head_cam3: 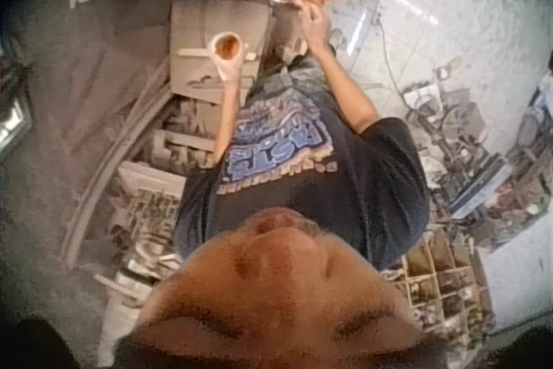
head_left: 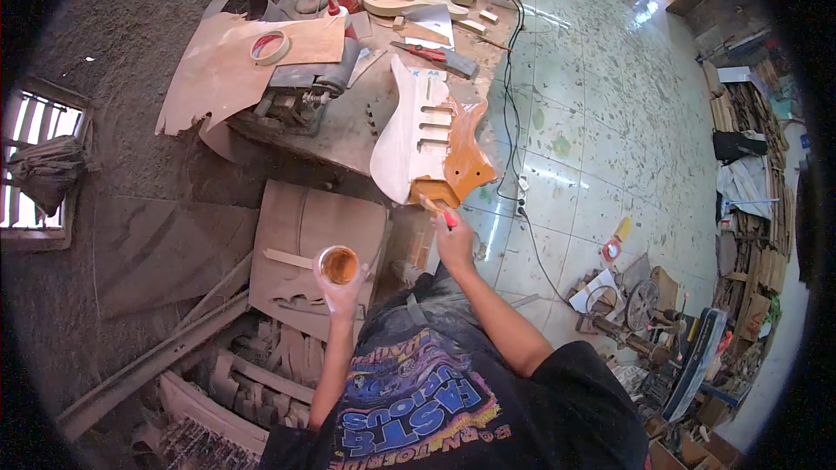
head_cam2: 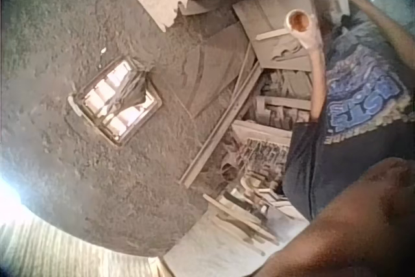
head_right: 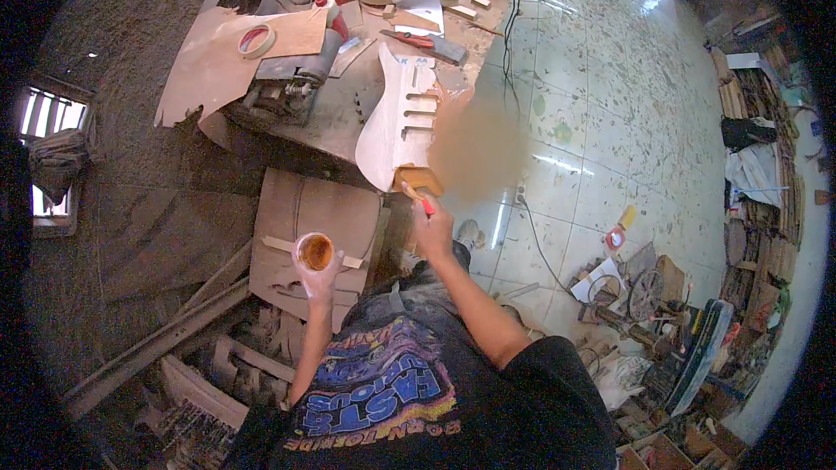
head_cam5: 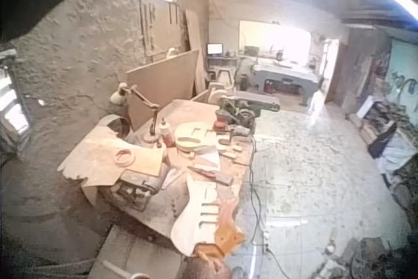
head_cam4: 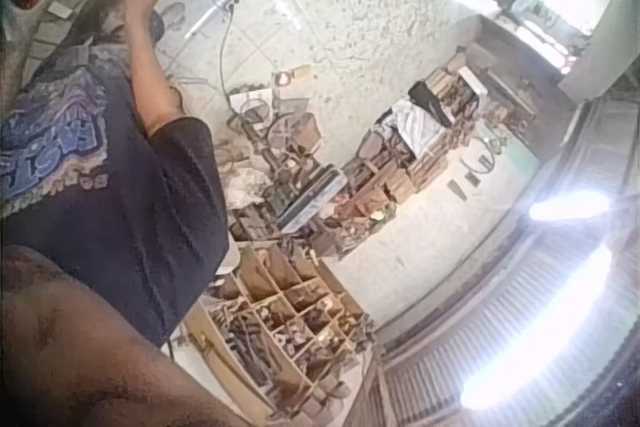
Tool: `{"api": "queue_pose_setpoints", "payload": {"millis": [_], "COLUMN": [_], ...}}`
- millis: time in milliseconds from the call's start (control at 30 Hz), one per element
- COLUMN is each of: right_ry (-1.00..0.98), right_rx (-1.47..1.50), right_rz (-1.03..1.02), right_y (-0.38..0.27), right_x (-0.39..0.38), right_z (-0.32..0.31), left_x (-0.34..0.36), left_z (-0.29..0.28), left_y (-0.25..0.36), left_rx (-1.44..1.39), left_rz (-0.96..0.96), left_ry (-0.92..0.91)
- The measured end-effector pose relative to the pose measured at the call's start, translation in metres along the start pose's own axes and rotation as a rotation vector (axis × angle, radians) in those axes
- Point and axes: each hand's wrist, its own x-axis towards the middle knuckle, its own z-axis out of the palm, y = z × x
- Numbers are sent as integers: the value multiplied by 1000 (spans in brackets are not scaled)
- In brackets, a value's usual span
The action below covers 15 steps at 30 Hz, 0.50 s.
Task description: The person applies a brown liquid finish to the front and sides of a wooden guitar body using a paint brush, repeatedly dipping the brush into a container of the finish.
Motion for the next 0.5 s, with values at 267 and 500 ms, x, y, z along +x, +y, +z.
{"api": "queue_pose_setpoints", "payload": {"millis": [267, 500], "right_ry": [135, 57], "right_rx": [-319, -400], "right_rz": [-148, -288], "right_y": [-25, -7], "right_x": [-8, 11], "right_z": [-56, -40], "left_x": [1, 7], "left_z": [3, 7], "left_y": [10, 9], "left_rx": [-54, -43], "left_rz": [-28, 13], "left_ry": [-23, -22]}}
